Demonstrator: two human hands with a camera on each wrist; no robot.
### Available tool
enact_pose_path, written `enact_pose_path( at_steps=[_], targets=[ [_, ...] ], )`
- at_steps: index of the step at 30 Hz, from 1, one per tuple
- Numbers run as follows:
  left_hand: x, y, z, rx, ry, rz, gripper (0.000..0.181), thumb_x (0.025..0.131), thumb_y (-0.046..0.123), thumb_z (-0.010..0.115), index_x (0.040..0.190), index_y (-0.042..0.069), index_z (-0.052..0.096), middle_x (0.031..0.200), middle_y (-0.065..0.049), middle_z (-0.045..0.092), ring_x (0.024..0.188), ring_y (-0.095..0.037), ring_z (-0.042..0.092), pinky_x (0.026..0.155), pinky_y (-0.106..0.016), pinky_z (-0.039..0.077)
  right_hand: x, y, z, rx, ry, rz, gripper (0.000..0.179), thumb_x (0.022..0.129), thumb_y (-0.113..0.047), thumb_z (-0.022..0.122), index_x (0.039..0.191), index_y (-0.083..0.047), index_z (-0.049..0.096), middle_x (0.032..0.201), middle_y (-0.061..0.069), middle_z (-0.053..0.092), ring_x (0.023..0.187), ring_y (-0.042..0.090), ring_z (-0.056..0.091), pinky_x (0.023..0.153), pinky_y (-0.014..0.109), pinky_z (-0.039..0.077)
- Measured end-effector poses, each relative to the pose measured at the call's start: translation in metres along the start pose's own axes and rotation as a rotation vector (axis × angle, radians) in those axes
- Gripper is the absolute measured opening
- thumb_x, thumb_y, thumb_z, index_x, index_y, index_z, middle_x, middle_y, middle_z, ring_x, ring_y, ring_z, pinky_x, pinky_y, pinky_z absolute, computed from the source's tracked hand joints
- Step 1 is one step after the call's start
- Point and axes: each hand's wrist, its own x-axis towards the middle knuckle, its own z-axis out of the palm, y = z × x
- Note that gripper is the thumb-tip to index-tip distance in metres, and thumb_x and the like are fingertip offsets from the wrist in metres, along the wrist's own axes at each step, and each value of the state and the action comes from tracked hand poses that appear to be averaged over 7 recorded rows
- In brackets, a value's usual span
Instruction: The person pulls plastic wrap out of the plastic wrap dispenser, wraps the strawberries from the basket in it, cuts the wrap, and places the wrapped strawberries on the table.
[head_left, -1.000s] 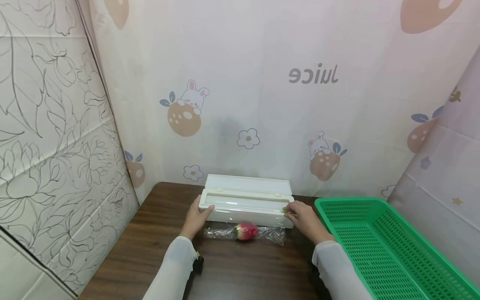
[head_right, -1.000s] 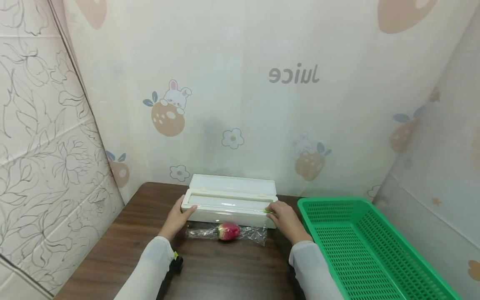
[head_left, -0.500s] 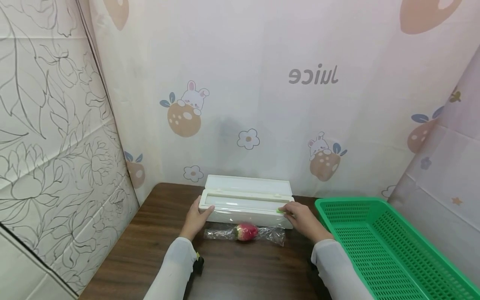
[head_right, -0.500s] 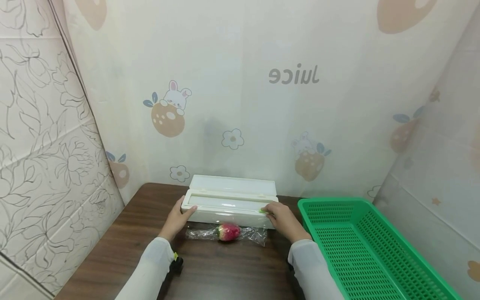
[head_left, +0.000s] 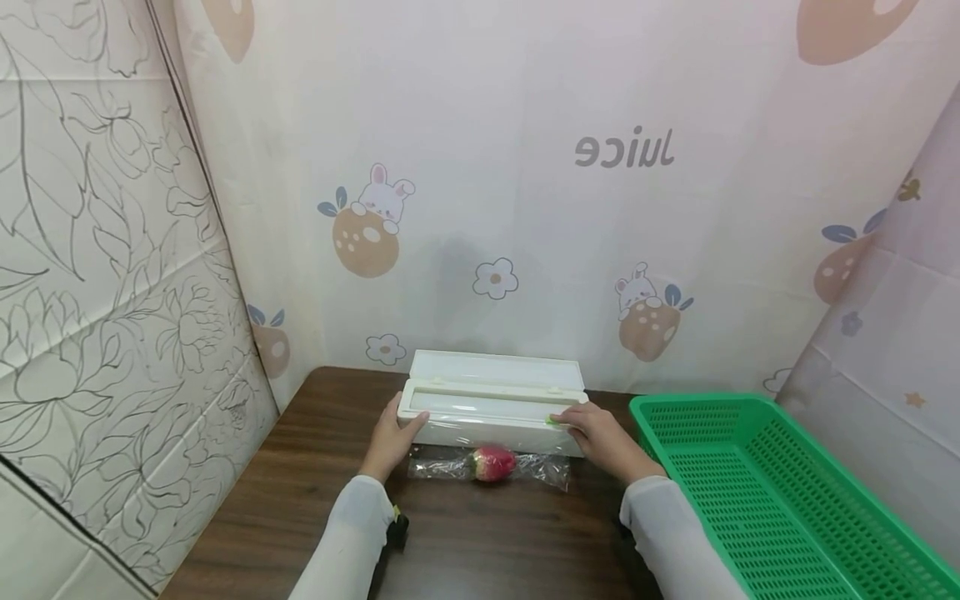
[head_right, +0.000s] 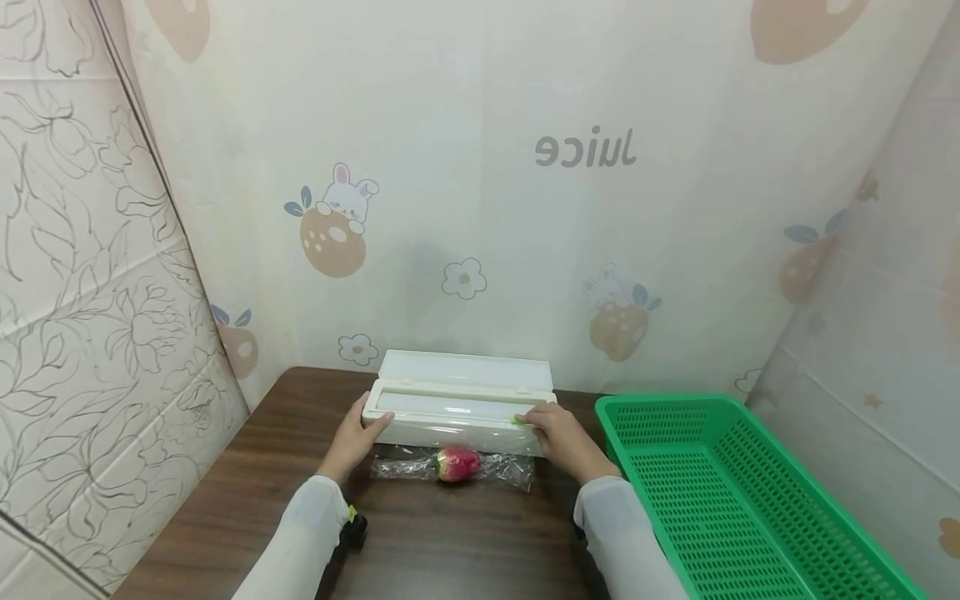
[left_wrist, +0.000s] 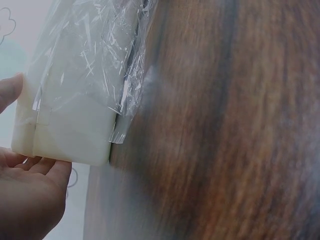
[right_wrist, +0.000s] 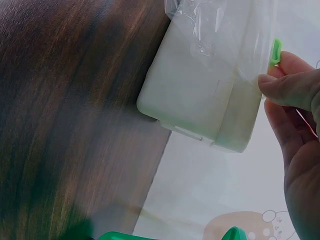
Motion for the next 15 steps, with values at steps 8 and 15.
enact_pose_path(
  at_steps=[8, 15],
  targets=[
    [0.002, -0.002, 0.000, 0.000, 0.002, -0.011, 0.078, 0.088, 0.040, 0.061, 0.145, 0.002, 0.022, 0.148, -0.023, 0.027, 0.133, -0.037, 0.025, 0.110, -0.058, 0.022, 0.004, -0.003, -0.001, -0.001, -0.022, -0.020, 0.036, 0.077, 0.001, 0.069, 0.111, -0.011, 0.069, 0.105, 0.007, 0.069, 0.099, 0.022, 0.060, 0.083, 0.046, 0.054],
    [0.002, -0.005, 0.000, -0.006, 0.005, -0.011, 0.081, 0.087, 0.041, 0.062, 0.145, 0.001, 0.022, 0.149, -0.024, 0.026, 0.133, -0.037, 0.024, 0.110, -0.057, 0.022, 0.010, -0.022, 0.004, 0.026, 0.073, 0.151, 0.027, 0.079, -0.014, 0.070, 0.105, -0.004, 0.068, 0.101, 0.010, 0.065, 0.094, 0.024, 0.055, 0.082, 0.048, 0.052]
  ],
)
